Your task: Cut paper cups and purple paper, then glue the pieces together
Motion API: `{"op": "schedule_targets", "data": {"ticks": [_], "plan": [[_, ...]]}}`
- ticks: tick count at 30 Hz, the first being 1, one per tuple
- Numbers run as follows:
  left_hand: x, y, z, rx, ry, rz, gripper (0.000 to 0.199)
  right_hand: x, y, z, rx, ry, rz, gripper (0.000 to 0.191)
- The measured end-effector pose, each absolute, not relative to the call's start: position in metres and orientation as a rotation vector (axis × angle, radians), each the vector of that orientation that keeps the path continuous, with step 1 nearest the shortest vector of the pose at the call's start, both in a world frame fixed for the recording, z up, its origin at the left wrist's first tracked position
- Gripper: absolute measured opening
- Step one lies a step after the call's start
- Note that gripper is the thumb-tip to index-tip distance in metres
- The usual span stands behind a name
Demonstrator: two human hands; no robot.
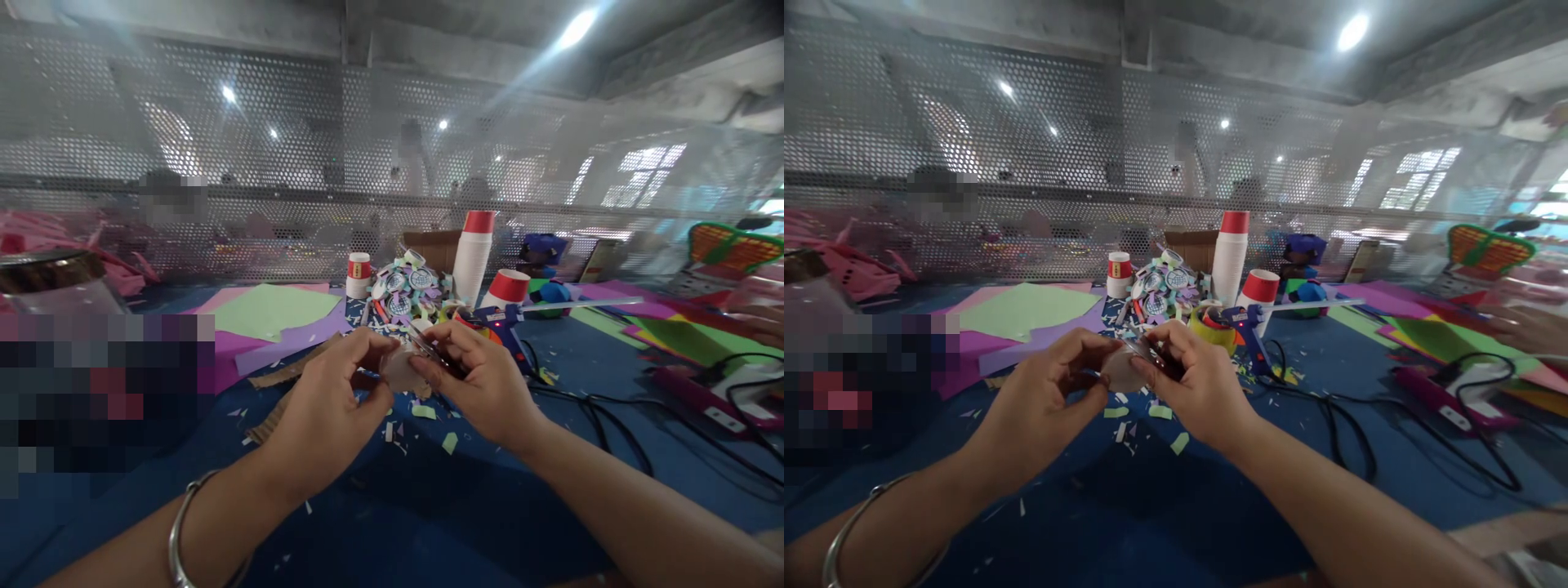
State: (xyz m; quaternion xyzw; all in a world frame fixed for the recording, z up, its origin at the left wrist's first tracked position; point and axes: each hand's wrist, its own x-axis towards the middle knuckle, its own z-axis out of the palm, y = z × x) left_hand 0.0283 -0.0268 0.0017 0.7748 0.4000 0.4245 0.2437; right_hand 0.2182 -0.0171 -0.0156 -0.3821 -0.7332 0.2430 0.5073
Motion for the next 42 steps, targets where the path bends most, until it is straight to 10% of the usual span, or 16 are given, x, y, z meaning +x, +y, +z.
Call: {"op": "schedule_targets", "data": {"ticks": [42], "plan": [[0.028, -0.017, 0.006, 1.258, 0.845, 1.018, 0.022, 0.225, -0.014, -0.018, -0.916, -1.792, 0.321, 0.004]]}}
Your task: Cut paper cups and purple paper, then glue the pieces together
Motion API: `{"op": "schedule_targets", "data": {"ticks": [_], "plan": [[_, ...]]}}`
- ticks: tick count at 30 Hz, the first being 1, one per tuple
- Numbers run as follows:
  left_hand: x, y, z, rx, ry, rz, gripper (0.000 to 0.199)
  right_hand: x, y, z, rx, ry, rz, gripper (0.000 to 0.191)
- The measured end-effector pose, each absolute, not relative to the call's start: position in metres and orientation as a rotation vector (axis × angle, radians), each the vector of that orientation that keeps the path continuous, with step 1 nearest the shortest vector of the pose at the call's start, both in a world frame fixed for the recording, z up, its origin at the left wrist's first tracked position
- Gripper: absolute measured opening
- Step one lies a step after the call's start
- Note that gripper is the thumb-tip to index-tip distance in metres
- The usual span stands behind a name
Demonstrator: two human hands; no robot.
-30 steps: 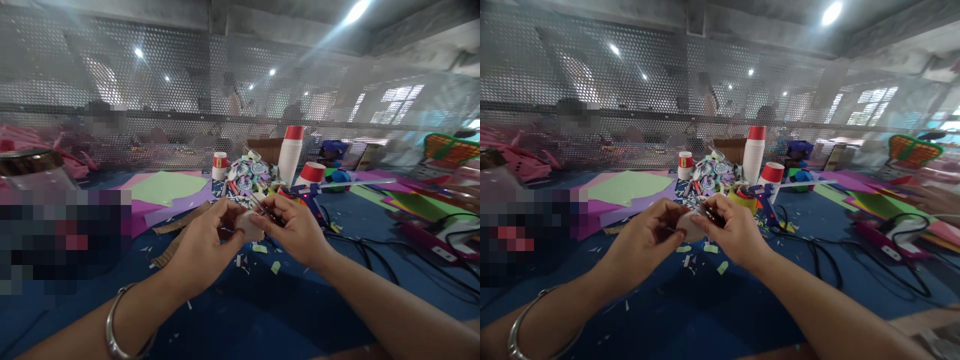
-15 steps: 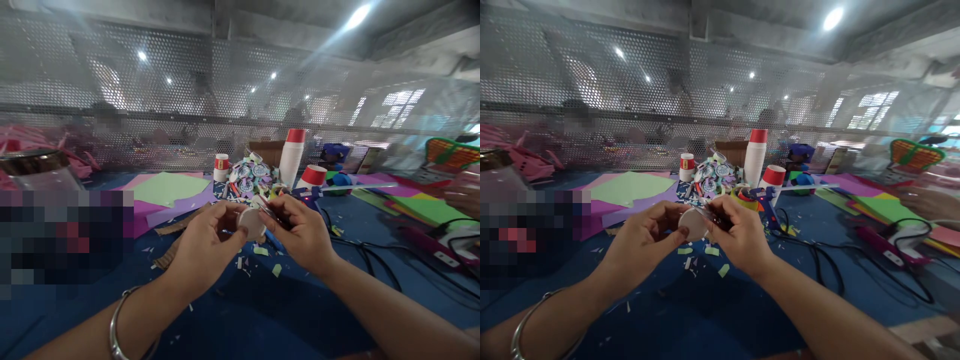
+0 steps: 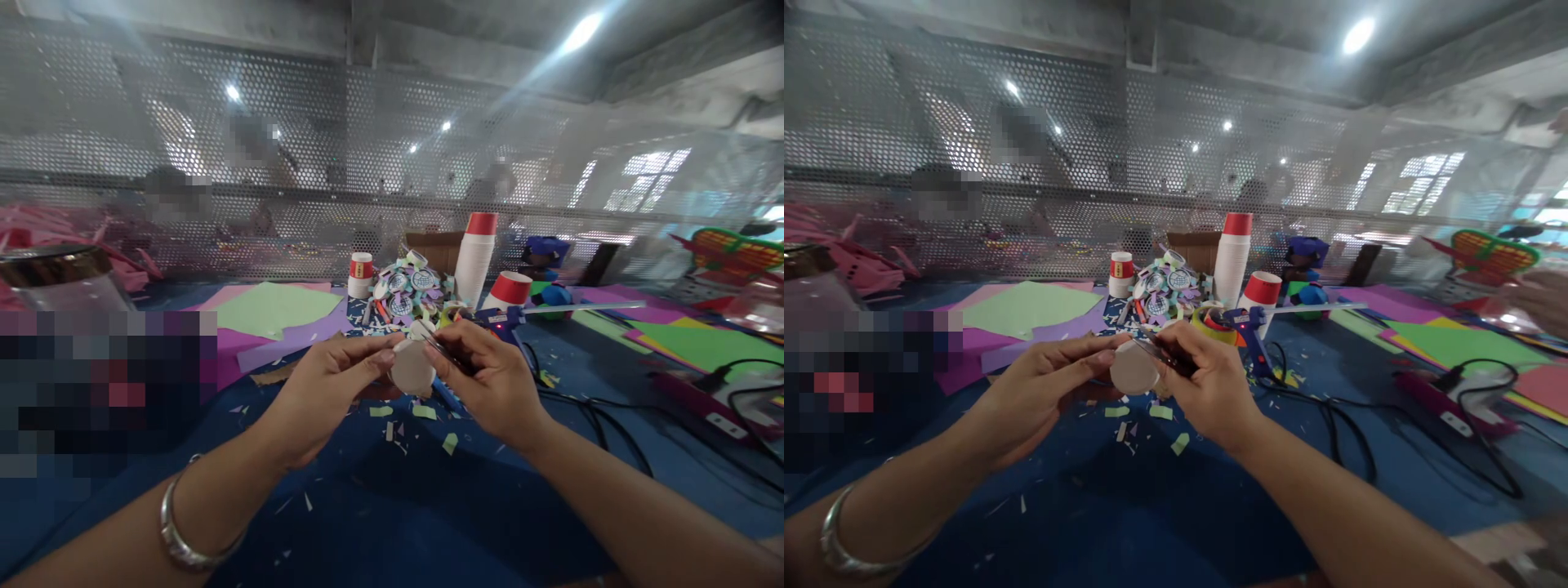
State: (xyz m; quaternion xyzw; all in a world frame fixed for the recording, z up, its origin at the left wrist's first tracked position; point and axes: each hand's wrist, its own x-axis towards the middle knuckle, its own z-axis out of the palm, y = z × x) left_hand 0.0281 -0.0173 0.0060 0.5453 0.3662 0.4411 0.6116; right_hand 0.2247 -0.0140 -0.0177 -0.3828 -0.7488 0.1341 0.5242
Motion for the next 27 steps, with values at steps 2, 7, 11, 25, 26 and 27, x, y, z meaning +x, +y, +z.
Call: {"op": "schedule_targets", "data": {"ticks": [2, 7, 11, 25, 26, 27], "plan": [[0.0257, -0.0160, 0.0066, 1.238, 0.832, 0.999, 0.023, 0.2247, -0.0144, -0.0176, -0.915, -1.792, 0.325, 0.004], [0.0219, -0.0140, 0.0096, 1.196, 0.780, 0.952, 0.024, 0.2246, -0.0150, -0.0185, -0.924, -1.782, 0.346, 0.005], [0.0203, -0.0119, 0.0105, 1.171, 0.784, 0.918, 0.021, 0.2240, -0.0146, -0.0189, -0.915, -1.767, 0.371, 0.006], [0.0279, -0.0190, 0.0086, 1.224, 0.745, 1.111, 0.022, 0.2191, -0.0183, -0.0139, -0.931, -1.670, 0.416, 0.008], [0.0287, -0.0191, 0.0076, 1.282, 0.761, 1.149, 0.023, 0.2177, -0.0204, -0.0127, -0.931, -1.654, 0.422, 0.010], [0.0293, -0.0191, 0.0067, 1.341, 0.783, 1.186, 0.023, 0.2163, -0.0225, -0.0114, -0.933, -1.645, 0.435, 0.010]]}}
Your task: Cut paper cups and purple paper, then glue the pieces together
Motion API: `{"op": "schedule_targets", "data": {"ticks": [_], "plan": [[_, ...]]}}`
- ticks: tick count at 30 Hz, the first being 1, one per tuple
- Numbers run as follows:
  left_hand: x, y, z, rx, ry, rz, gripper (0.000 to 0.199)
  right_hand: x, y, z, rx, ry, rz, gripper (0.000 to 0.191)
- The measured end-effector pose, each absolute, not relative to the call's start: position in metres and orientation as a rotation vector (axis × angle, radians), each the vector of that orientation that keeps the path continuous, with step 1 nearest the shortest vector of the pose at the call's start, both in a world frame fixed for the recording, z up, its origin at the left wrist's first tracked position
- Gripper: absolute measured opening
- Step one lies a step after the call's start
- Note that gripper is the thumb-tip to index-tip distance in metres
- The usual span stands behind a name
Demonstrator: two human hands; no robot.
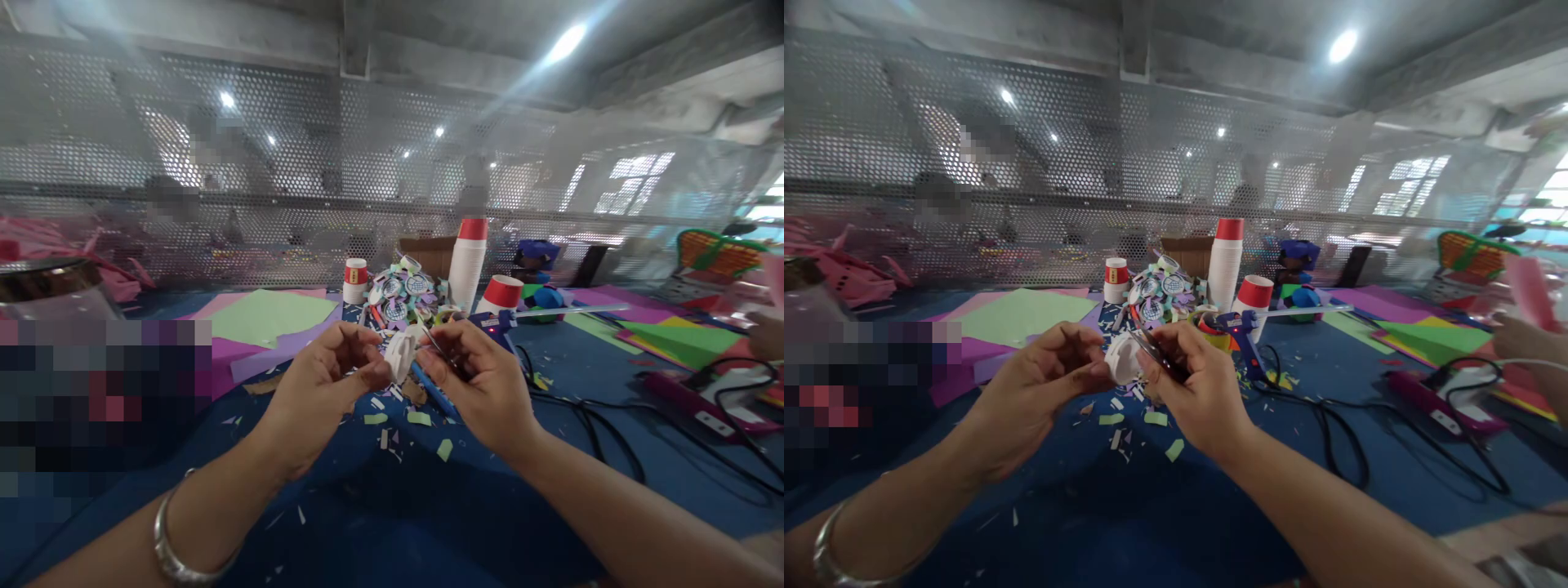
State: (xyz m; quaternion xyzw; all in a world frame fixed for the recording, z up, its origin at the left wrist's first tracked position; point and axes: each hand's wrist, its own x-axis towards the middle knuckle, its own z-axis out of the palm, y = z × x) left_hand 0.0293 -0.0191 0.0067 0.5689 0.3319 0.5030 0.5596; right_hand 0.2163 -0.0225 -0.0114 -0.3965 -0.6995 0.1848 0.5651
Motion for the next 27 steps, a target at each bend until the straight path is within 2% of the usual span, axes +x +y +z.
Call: {"op": "schedule_targets", "data": {"ticks": [6, 11, 19, 27], "plan": [[0.0308, -0.0192, 0.0029, 1.668, 0.912, 1.272, 0.017, 0.2108, -0.0266, -0.0077, -0.918, -1.686, 0.666, 0.016], [0.0316, -0.0209, 0.0015, 1.717, 0.942, 1.258, 0.013, 0.2116, -0.0235, -0.0101, -0.879, -1.701, 0.799, 0.017], [0.0351, -0.0212, 0.0007, 1.456, 0.826, 1.202, 0.020, 0.2124, -0.0258, -0.0075, -0.823, -1.790, 0.794, 0.012], [0.0347, -0.0198, -0.0033, 1.557, 0.837, 1.201, 0.020, 0.2133, -0.0212, -0.0106, -0.835, -1.815, 0.791, 0.014]]}}
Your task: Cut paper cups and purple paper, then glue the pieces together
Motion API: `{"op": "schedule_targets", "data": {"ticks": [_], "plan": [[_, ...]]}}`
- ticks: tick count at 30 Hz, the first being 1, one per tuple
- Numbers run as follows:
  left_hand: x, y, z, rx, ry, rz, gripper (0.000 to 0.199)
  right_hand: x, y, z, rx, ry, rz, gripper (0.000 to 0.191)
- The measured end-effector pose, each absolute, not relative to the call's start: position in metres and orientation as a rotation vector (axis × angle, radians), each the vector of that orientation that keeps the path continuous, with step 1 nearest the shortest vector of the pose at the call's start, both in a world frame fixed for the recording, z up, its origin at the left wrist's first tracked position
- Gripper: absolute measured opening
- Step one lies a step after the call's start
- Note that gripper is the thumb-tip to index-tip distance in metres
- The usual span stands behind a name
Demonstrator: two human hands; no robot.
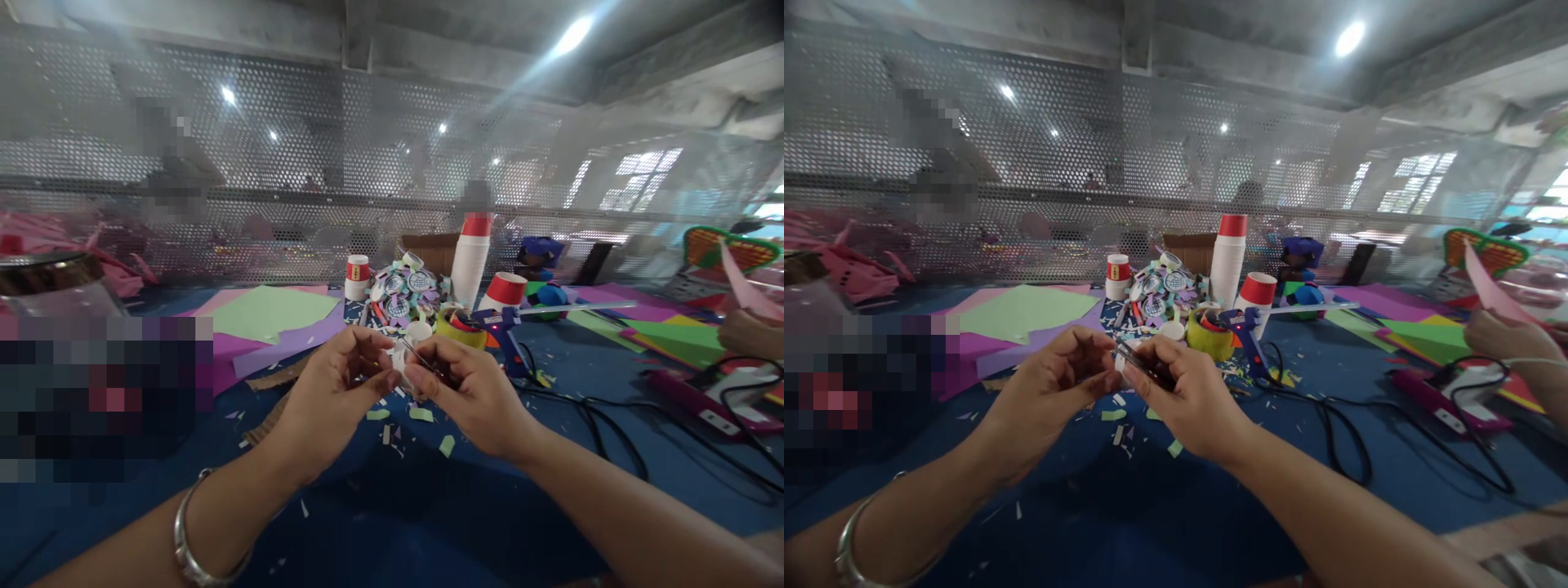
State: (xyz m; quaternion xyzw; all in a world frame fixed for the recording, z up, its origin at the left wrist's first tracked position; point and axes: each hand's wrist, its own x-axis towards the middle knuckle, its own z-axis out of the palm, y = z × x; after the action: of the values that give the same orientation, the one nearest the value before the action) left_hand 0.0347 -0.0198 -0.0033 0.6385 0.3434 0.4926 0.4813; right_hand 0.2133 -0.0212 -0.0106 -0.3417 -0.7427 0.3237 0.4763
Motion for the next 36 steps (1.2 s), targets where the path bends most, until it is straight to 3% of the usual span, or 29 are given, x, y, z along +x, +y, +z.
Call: {"op": "schedule_targets", "data": {"ticks": [11, 19, 24, 36], "plan": [[0.034, -0.020, -0.002, 1.405, 0.716, 1.278, 0.024, 0.222, -0.018, -0.006, -0.966, -1.605, 0.528, 0.020], [0.034, -0.021, 0.000, 1.340, 0.609, 1.190, 0.037, 0.217, -0.013, -0.008, -0.920, -1.567, 0.747, 0.022], [0.034, -0.022, 0.000, 1.616, 0.745, 1.268, 0.047, 0.218, -0.017, -0.009, -0.902, -1.552, 0.675, 0.017], [0.036, -0.028, -0.003, 1.763, 0.806, 1.379, 0.024, 0.212, -0.025, -0.009, -0.879, -1.713, 0.724, 0.016]]}}
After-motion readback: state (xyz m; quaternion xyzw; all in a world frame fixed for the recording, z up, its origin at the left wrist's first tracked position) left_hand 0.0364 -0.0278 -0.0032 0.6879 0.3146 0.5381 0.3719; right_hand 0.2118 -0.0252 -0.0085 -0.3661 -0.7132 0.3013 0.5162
